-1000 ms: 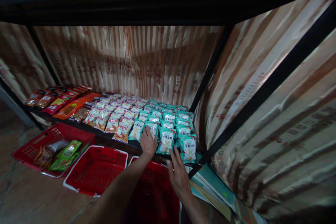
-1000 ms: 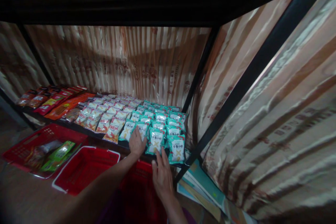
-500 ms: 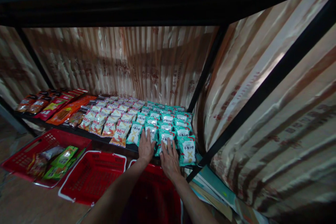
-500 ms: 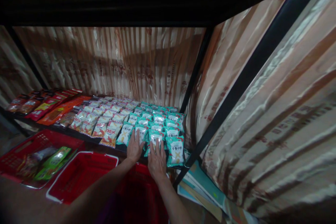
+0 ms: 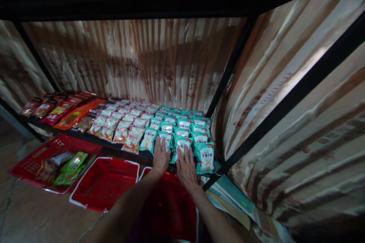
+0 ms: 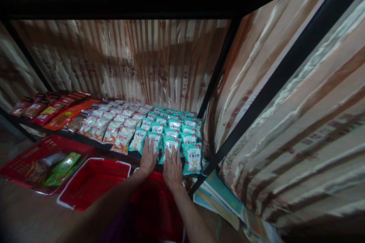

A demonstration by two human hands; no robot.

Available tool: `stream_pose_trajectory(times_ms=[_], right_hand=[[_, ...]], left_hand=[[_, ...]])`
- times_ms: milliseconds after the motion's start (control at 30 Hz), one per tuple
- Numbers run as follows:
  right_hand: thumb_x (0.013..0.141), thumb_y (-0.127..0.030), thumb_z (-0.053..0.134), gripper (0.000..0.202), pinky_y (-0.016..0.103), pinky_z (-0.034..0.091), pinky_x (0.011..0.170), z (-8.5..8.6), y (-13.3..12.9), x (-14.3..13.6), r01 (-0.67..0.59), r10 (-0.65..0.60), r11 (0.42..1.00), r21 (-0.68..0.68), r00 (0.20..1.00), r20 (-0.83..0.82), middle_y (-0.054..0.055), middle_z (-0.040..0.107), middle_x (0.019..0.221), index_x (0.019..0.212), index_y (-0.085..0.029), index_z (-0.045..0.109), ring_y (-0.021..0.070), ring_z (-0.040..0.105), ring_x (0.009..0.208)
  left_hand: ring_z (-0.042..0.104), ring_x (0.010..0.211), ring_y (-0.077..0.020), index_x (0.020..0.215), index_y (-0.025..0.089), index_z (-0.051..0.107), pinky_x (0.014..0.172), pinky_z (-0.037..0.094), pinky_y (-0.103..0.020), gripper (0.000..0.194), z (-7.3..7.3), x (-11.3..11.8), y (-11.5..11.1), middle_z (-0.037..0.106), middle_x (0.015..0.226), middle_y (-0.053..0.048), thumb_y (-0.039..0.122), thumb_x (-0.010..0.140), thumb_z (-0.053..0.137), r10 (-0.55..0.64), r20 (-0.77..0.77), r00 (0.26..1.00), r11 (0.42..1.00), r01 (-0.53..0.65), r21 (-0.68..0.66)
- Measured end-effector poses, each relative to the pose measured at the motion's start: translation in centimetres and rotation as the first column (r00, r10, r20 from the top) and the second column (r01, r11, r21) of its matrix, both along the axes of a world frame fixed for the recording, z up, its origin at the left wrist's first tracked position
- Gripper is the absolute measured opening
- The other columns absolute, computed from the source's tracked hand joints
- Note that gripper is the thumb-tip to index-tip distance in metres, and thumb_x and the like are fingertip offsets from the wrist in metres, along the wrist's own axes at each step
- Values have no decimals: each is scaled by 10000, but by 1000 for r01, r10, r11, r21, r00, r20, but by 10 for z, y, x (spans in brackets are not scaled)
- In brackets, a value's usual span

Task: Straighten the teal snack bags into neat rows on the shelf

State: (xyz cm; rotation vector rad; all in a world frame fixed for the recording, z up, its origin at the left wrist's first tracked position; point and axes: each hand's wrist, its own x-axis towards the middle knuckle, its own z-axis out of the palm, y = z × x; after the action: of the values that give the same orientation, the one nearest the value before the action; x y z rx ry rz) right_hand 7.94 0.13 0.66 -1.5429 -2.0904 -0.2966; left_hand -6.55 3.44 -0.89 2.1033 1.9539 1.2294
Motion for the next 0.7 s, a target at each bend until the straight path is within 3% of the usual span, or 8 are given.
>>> stream_pose_trajectory(times_ms=[433,700], right_hand=[[884,-127,414,742,558,358,1076,-7,8,0,-100,101,993,61,995,-12,43,-140,1578,1508,-286,46,353,26,1444],[884,-89,413,727,536,358,1088,-1,7,4,-119,120,987,109,993,-3,51,-129,1582,1510,-281,96,345,29,1447]], left_hand=[[29,1447,-291,1475,115,200,1148,251,-472,624,2,-1,5,54,1571,-176,199,901,430,-22,38,999,999,22,-24],[131,1437,-329,1467,110,229,1132,266,-489,693,2,0,3,124,1555,-201,261,859,523,-29,41,999,1000,29,-9]])
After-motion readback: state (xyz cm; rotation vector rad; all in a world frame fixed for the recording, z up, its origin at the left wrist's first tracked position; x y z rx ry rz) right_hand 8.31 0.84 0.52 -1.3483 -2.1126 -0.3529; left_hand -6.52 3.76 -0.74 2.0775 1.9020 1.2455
